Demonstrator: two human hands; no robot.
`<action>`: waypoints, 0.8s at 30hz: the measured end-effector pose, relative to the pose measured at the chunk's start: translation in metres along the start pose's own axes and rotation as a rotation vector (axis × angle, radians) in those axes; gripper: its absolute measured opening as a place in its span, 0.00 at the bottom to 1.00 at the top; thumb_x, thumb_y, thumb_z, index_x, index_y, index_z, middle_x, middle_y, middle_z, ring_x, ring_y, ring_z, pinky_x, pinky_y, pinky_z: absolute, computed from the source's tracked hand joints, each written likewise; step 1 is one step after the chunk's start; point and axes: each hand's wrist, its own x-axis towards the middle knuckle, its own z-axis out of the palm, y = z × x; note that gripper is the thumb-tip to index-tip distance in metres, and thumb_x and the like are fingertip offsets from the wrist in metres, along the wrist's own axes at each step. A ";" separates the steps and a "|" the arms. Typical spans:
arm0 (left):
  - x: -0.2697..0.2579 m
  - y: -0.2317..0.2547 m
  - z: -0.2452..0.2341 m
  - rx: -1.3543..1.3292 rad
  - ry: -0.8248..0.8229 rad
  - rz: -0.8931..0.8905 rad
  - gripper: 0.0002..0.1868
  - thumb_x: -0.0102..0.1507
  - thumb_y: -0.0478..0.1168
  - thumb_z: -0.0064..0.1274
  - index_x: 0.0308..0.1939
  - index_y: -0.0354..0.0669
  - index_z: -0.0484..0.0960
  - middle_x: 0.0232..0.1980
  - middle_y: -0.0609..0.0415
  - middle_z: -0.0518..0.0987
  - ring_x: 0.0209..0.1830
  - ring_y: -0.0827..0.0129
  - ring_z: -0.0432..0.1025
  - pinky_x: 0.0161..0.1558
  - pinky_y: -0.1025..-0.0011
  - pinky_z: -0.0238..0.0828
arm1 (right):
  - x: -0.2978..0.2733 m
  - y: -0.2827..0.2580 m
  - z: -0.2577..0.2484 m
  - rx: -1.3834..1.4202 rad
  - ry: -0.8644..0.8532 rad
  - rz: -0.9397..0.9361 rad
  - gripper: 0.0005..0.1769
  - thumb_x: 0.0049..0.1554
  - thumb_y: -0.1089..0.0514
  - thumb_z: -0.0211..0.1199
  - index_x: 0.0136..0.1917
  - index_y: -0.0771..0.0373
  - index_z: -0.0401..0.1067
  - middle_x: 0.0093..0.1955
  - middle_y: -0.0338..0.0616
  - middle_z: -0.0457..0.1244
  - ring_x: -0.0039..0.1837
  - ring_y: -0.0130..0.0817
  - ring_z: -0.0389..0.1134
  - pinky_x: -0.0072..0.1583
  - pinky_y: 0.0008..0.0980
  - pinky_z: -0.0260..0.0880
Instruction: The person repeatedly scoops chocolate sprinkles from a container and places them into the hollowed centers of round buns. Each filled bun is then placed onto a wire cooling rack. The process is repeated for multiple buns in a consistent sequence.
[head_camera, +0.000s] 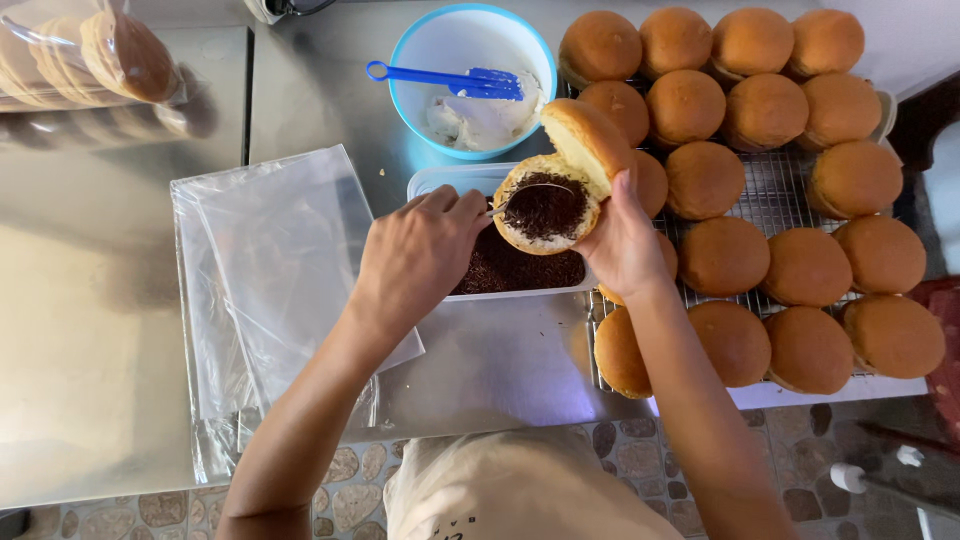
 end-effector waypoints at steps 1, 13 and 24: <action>-0.002 -0.002 0.003 0.003 0.000 -0.002 0.06 0.64 0.44 0.47 0.38 0.51 0.78 0.28 0.57 0.74 0.26 0.62 0.75 0.27 0.65 0.75 | 0.000 -0.001 0.008 0.002 -0.002 0.001 0.28 0.59 0.38 0.50 0.69 0.37 0.48 0.67 0.49 0.54 0.64 0.55 0.61 0.55 0.55 0.74; -0.008 -0.004 -0.002 -0.018 -0.030 -0.074 0.08 0.67 0.46 0.42 0.39 0.56 0.78 0.28 0.60 0.73 0.25 0.67 0.74 0.26 0.64 0.75 | 0.003 -0.002 0.028 0.125 -0.056 0.009 0.38 0.55 0.33 0.49 0.72 0.53 0.51 0.66 0.55 0.57 0.63 0.54 0.62 0.58 0.56 0.72; -0.023 -0.040 -0.018 -0.239 -0.326 -0.430 0.09 0.63 0.51 0.47 0.41 0.57 0.80 0.36 0.54 0.82 0.39 0.48 0.77 0.42 0.50 0.73 | -0.004 -0.051 0.013 -0.721 -0.329 -0.413 0.48 0.53 0.34 0.60 0.74 0.57 0.41 0.74 0.46 0.44 0.73 0.36 0.46 0.73 0.45 0.48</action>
